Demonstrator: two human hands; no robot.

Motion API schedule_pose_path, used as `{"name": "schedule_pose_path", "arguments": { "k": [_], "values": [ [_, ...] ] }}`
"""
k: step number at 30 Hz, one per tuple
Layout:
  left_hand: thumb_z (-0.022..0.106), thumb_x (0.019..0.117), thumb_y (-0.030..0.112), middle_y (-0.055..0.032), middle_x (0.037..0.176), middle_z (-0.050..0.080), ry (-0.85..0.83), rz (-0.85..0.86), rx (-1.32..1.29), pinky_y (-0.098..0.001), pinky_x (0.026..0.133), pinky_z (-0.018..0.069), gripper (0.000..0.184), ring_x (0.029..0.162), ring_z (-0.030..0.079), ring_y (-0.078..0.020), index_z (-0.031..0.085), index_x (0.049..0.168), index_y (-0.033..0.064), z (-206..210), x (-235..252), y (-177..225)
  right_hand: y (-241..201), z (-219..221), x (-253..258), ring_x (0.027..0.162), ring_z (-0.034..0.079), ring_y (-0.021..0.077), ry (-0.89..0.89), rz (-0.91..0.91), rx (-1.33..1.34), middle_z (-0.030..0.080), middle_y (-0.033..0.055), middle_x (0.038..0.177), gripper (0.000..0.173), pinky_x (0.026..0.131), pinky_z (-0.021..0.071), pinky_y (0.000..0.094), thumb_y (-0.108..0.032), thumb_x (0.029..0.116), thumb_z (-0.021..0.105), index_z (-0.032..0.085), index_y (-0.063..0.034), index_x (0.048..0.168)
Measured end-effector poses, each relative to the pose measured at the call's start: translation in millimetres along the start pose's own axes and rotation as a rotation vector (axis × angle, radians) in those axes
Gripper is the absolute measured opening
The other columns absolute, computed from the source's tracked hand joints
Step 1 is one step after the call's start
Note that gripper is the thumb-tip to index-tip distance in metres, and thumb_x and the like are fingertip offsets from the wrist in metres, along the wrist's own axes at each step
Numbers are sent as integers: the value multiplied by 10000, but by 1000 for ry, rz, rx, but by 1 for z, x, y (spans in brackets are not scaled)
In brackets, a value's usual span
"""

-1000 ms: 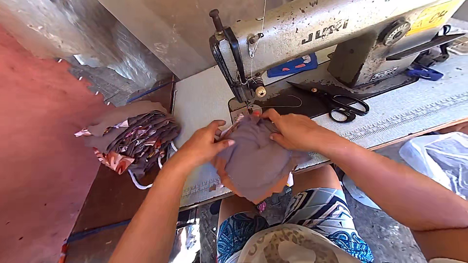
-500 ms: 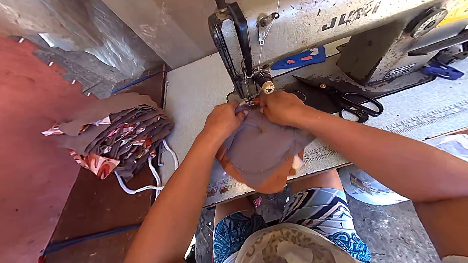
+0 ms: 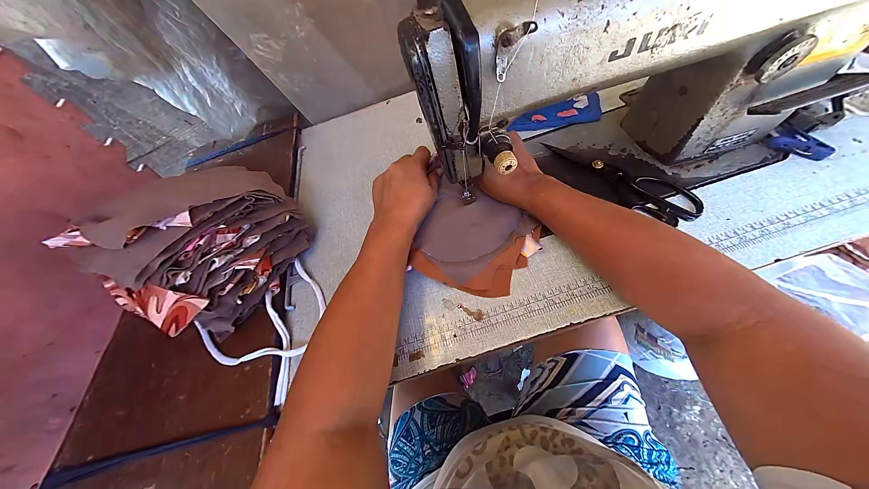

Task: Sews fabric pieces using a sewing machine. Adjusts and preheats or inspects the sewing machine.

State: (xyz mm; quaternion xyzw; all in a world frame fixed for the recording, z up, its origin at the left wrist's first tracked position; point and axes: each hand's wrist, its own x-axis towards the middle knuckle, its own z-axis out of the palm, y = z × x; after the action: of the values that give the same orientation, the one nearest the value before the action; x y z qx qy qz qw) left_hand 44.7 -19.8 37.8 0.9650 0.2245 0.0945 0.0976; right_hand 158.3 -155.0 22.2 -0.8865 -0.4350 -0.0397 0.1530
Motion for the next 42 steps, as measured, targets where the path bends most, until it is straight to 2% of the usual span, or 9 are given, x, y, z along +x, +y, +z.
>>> {"name": "schedule_pose_path", "arguments": {
  "k": [2,5,7,11,15,26,30,34,42],
  "values": [
    [605,1004,210,-255,1159,662,160,101,-41,-631,900,486,264,1124,631,-463,654,1179,19,5,-5,-8,1,-8,-11,1284,536,426,66,6,-2,588,255,1322,382,1035,421,584,-190,1006,572,606,48,1302],
    [634,985,167,-285,1286,595,275,326,-165,-637,983,442,284,1201,556,-489,661,1197,-19,-1,-35,-18,8,-24,-53,1242,522,489,120,-54,-6,577,290,1256,344,960,442,641,-204,1016,607,633,52,1244],
    [592,1018,192,-199,1224,665,212,463,-216,-594,1006,466,242,1179,604,-406,710,1155,31,3,-63,-22,11,-24,-87,1186,580,447,138,-238,18,632,240,1191,282,950,467,619,-177,1022,562,664,8,1209],
    [514,1048,223,-88,1342,661,136,589,-146,-567,1073,432,329,1272,583,-337,699,1303,127,23,-87,-30,0,-11,-117,1268,578,388,90,-399,8,641,154,1339,402,1035,416,640,-275,1035,519,647,-114,1380],
    [513,1036,156,-105,1363,637,98,599,-79,-589,1050,439,349,1286,563,-365,695,1331,198,21,-89,-32,0,-10,-118,1266,571,383,26,-402,-99,638,136,1331,400,999,422,622,-365,1068,469,672,-159,1344],
    [458,1077,210,-77,1440,611,106,616,-74,-577,1087,420,357,1343,544,-350,688,1345,157,24,-81,-41,-6,-12,-120,1402,504,361,-54,-342,-122,552,154,1500,511,1079,409,601,-410,1084,425,562,-110,1474],
    [445,1083,252,-92,1468,588,102,578,-83,-608,1086,398,386,1355,527,-373,654,1395,162,27,-81,-40,-2,-13,-114,1493,408,336,-124,-262,-115,458,133,1598,561,1172,284,654,-420,1093,400,474,-92,1542],
    [426,1093,299,-108,1506,549,73,521,-46,-616,1090,378,419,1378,494,-389,607,1450,173,27,-82,-34,3,-18,-104,1542,323,327,-195,-204,-144,360,120,1661,583,1188,198,697,-414,1105,358,391,-95,1592],
    [379,1113,310,-123,1569,481,4,449,-8,-613,1117,351,454,1423,447,-397,531,1512,154,25,-67,-31,4,-22,-80,1585,209,317,-294,-139,-147,234,91,1717,589,1203,109,715,-390,1121,321,273,-121,1643]
  ]
}}
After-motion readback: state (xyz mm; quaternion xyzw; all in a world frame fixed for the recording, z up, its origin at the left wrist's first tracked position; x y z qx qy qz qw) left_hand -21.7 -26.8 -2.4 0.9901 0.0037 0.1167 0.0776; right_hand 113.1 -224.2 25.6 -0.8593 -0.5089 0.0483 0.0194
